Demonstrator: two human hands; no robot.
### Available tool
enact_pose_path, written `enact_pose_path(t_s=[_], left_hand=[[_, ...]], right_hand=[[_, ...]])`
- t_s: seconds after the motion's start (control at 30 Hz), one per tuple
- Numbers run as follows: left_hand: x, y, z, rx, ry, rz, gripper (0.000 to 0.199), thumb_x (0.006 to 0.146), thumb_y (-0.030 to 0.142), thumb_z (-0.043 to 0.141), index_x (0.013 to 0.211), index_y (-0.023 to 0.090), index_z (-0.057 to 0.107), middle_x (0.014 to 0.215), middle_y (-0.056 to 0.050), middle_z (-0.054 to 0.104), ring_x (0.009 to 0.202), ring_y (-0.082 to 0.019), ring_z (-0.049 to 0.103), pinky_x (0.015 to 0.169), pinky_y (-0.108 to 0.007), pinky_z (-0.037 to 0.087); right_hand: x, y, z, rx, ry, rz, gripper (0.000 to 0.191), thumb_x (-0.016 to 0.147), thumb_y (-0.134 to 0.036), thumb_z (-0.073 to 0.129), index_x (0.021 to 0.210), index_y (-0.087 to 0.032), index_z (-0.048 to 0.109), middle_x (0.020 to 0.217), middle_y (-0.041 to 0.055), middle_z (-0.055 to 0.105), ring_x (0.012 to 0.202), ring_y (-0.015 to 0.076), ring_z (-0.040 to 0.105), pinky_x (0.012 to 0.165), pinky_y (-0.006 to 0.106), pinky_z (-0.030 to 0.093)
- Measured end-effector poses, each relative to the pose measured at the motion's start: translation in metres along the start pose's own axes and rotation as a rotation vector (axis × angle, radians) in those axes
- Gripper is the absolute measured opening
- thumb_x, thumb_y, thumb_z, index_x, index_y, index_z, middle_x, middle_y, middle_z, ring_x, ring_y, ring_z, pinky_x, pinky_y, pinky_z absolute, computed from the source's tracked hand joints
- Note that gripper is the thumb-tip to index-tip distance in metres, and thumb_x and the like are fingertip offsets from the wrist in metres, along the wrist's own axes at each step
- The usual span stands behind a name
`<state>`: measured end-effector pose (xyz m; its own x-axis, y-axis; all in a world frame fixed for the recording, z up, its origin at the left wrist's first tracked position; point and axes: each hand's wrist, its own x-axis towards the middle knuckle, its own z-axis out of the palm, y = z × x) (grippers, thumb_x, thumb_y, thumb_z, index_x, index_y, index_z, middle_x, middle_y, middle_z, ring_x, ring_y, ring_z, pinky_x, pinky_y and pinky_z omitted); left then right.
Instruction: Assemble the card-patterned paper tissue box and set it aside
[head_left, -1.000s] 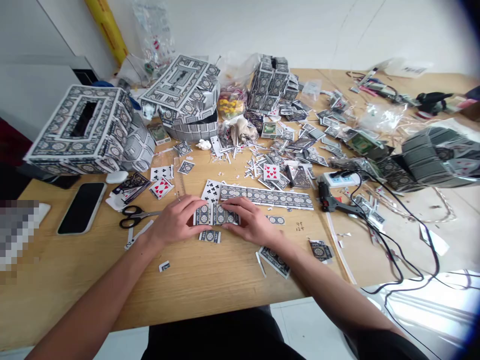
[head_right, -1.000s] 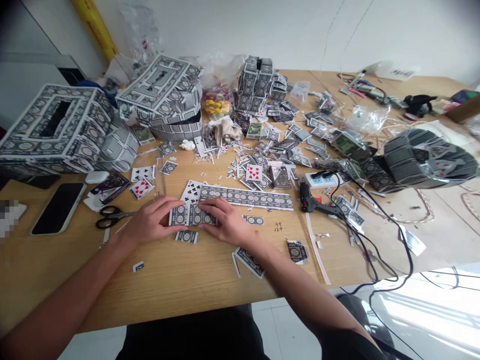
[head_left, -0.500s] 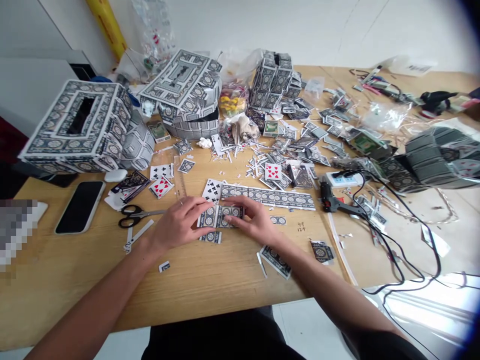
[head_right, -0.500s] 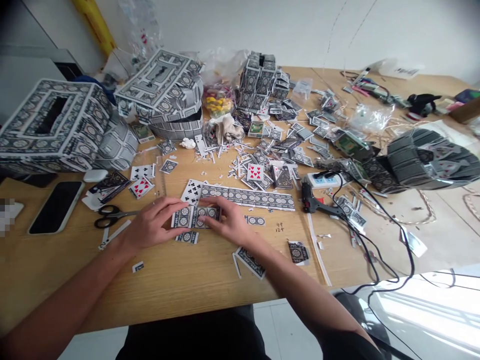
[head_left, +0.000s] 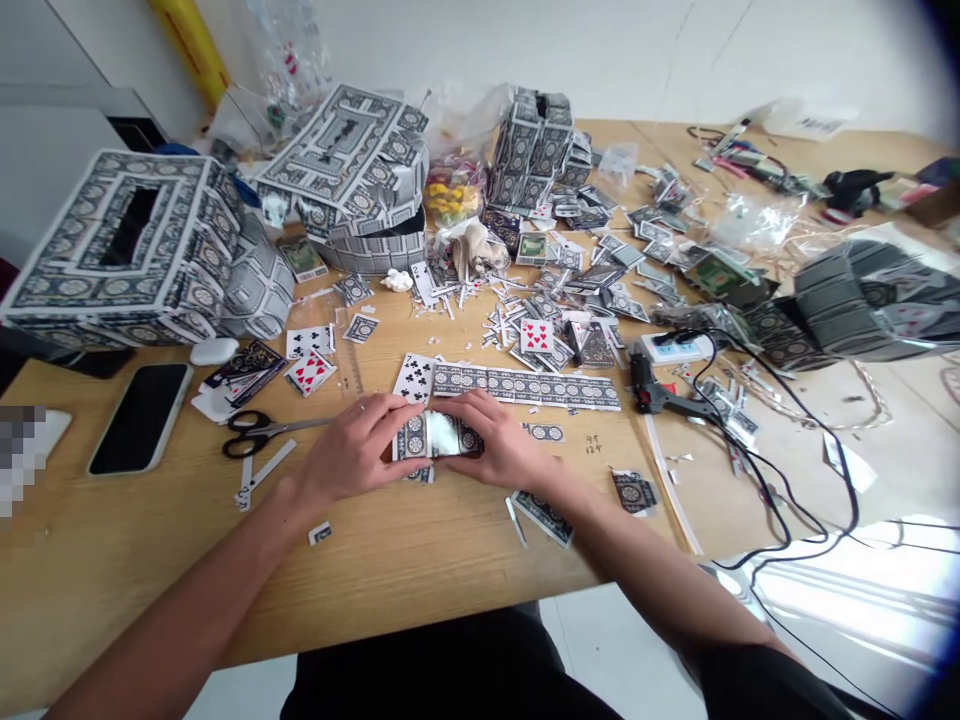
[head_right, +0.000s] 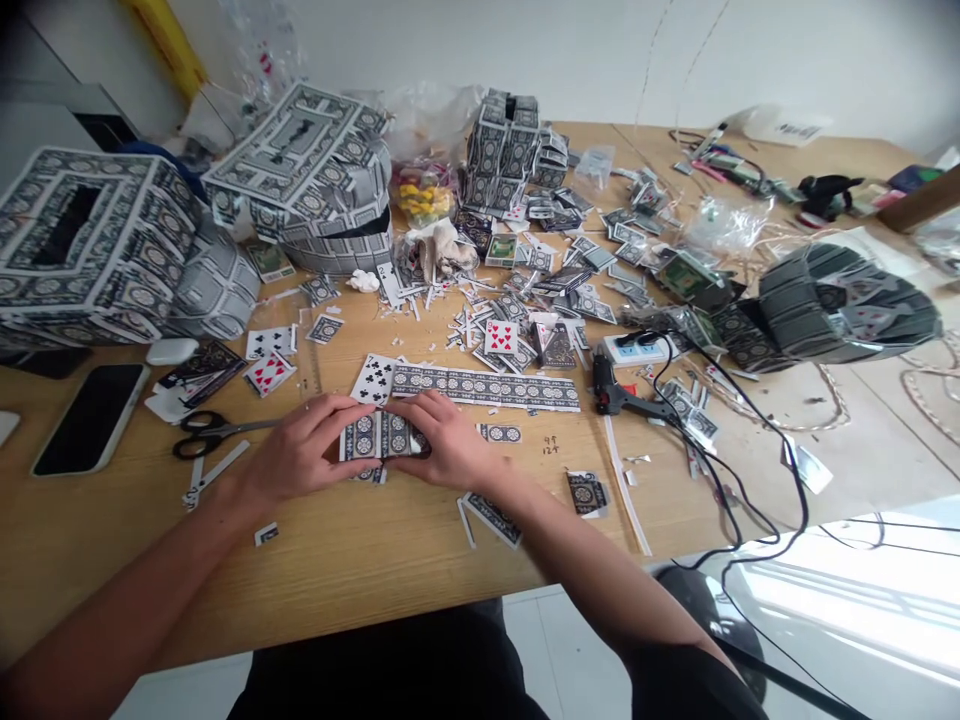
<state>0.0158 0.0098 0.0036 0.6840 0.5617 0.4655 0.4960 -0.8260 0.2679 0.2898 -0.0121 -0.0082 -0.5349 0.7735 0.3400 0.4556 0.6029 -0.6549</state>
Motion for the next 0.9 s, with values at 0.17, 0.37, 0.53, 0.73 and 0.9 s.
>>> enact_pose_path(t_s=[0.17,0.37,0.53,0.73,0.9], left_hand=[[0.003,-0.001,-0.002,0.007,0.001,-0.006,0.059,0.097,0.052,0.078,0.141,0.017,0.061,0.117,-0.012,0.071,0.106,-0.028,0.074,0.094,-0.044,0.064],[0.003,-0.004,-0.005,-0.009,-0.010,-0.016,0.054,0.098,0.051,0.077,0.138,0.018,0.062,0.119,-0.012,0.072,0.108,-0.028,0.074,0.095,-0.043,0.063],[0.001,-0.006,-0.004,-0.013,0.002,-0.030,0.055,0.095,0.052,0.080,0.137,0.019,0.063,0.118,-0.011,0.072,0.109,-0.030,0.074,0.097,-0.044,0.062],[-0.002,-0.009,-0.005,-0.033,-0.031,-0.042,0.066,0.093,0.058,0.081,0.140,0.019,0.057,0.124,-0.013,0.071,0.114,-0.031,0.073,0.099,-0.045,0.061],[-0.007,-0.017,-0.009,-0.066,0.010,-0.144,0.079,0.085,0.059,0.087,0.141,0.019,0.049,0.128,-0.015,0.070,0.116,-0.033,0.072,0.100,-0.047,0.061]], right_hand=[[0.000,0.002,-0.001,0.004,-0.009,0.024,0.065,0.098,-0.043,0.081,0.156,-0.029,0.055,0.127,0.0112,0.073,0.119,0.0333,0.066,0.105,0.056,0.058],[0.001,0.000,-0.002,0.005,-0.010,0.048,0.062,0.098,-0.042,0.081,0.153,-0.024,0.058,0.132,0.0136,0.071,0.123,0.0335,0.065,0.108,0.056,0.057],[0.000,0.001,0.001,0.009,0.003,0.054,0.062,0.096,-0.045,0.082,0.151,-0.026,0.059,0.130,0.0125,0.072,0.122,0.0332,0.066,0.107,0.055,0.058],[0.000,0.001,-0.001,0.005,0.007,0.045,0.064,0.095,-0.049,0.084,0.149,-0.024,0.060,0.129,0.0132,0.072,0.123,0.0332,0.066,0.107,0.053,0.057],[0.001,0.003,-0.003,-0.059,0.126,0.145,0.061,0.094,-0.053,0.083,0.144,-0.024,0.065,0.127,0.0137,0.074,0.118,0.0338,0.069,0.104,0.053,0.058]])
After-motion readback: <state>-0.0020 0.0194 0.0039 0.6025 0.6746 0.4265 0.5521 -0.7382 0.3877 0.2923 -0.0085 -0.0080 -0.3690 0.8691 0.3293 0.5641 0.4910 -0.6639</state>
